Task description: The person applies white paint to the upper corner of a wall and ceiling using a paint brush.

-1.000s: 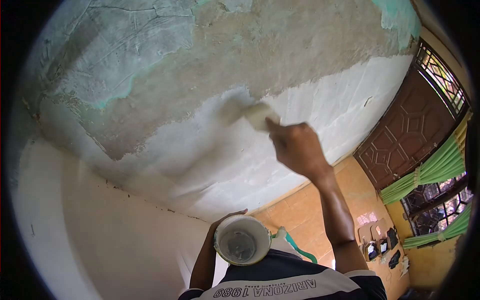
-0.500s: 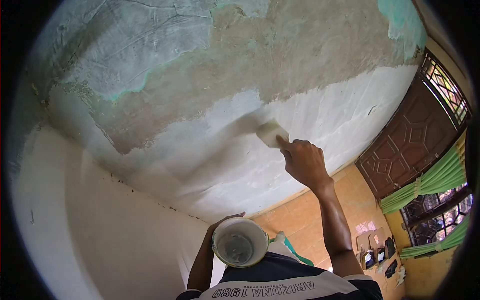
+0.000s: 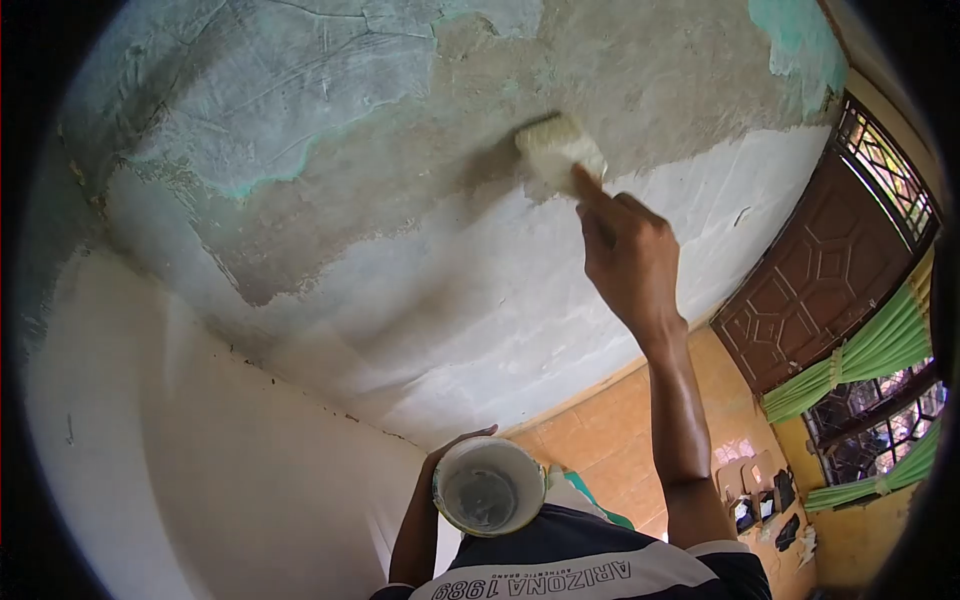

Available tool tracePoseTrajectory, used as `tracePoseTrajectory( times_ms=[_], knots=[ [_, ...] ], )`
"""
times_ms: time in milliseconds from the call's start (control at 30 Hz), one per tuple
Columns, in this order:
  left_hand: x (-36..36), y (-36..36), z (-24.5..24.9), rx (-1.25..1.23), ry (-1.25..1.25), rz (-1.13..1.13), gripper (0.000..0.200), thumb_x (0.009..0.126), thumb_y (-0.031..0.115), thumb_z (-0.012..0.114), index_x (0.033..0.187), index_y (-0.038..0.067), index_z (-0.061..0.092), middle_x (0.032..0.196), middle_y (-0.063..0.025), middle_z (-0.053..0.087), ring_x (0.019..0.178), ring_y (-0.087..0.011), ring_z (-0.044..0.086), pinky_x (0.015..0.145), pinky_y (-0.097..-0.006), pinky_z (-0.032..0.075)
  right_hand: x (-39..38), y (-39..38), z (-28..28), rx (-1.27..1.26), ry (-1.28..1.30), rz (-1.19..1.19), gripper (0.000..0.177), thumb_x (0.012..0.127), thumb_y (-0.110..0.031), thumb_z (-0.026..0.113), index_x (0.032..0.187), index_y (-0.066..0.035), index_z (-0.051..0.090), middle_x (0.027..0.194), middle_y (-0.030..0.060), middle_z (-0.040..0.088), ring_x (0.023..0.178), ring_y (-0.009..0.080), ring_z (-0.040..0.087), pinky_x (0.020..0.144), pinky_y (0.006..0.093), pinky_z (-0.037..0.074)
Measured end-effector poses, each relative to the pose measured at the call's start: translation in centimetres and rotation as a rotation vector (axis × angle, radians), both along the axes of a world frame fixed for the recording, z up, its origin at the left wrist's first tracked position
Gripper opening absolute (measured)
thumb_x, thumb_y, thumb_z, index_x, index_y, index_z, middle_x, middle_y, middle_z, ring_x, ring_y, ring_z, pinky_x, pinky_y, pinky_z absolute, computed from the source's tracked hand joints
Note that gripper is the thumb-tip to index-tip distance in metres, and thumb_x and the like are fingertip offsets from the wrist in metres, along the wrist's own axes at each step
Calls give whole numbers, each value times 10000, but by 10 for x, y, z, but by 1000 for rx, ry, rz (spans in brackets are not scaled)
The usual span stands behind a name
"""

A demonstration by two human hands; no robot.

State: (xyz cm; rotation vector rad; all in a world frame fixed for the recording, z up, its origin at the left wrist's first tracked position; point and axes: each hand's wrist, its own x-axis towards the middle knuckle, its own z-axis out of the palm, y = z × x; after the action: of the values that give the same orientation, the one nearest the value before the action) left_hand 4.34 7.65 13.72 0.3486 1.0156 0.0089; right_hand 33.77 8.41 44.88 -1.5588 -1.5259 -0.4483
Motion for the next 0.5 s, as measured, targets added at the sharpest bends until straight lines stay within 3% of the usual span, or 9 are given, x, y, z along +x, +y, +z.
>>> tracePoseTrajectory(
  times_ms=[100, 200, 300, 367, 400, 467, 500],
  knots=[
    [-3, -8, 5, 88, 16, 14, 478, 942, 598, 771, 933, 120, 761, 858, -84, 755, 710, -221, 705, 722, -421, 602, 2, 14, -39, -80, 11, 53, 468, 946, -88, 703, 1406, -178, 714, 754, 146, 665, 685, 358, 692, 628, 475, 547],
    [-5, -20, 23, 152, 19, 179, 451, 952, 577, 771, 908, 128, 760, 825, -74, 750, 695, -219, 700, 711, -420, 599, -3, 8, -59, -154, 39, 41, 465, 936, -74, 704, 1392, -164, 724, 756, 172, 679, 690, 373, 698, 653, 474, 556],
    [-13, -21, 24, -25, -95, 105, 421, 954, 543, 784, 899, 127, 756, 833, -69, 755, 703, -211, 705, 713, -400, 600, 2, -4, -72, -291, 3, 32, 427, 927, -71, 700, 1346, -141, 750, 806, 212, 721, 742, 403, 723, 712, 477, 581],
    [-14, -38, 44, 230, -104, 319, 334, 969, 422, 808, 1025, 92, 794, 914, -68, 776, 767, -185, 730, 752, -367, 616, 9, -9, -71, -471, -60, 13, 367, 925, -76, 676, 1275, -112, 781, 890, 249, 753, 848, 434, 754, 807, 495, 609],
    [-20, -36, 29, 234, -100, 315, 334, 969, 422, 808, 1025, 92, 794, 914, -68, 776, 767, -185, 730, 752, -367, 616, 9, -7, -63, -468, -54, 11, 367, 925, -76, 676, 1275, -112, 781, 890, 249, 753, 848, 434, 754, 807, 495, 609],
    [-27, -30, -14, 280, -191, 310, 295, 979, 281, 812, 1195, 80, 798, 999, -65, 785, 841, -156, 746, 801, -338, 625, 10, -3, -42, -358, -87, 44, 347, 923, -67, 671, 1245, -103, 797, 859, 245, 749, 818, 423, 756, 812, 504, 606],
    [-25, -33, -4, 283, -194, 308, 295, 979, 281, 812, 1195, 80, 798, 999, -65, 785, 841, -156, 746, 801, -338, 625, 10, 0, -28, -318, -48, 87, 349, 927, -61, 670, 1250, -100, 797, 804, 255, 725, 715, 370, 747, 756, 450, 597]
  ],
)
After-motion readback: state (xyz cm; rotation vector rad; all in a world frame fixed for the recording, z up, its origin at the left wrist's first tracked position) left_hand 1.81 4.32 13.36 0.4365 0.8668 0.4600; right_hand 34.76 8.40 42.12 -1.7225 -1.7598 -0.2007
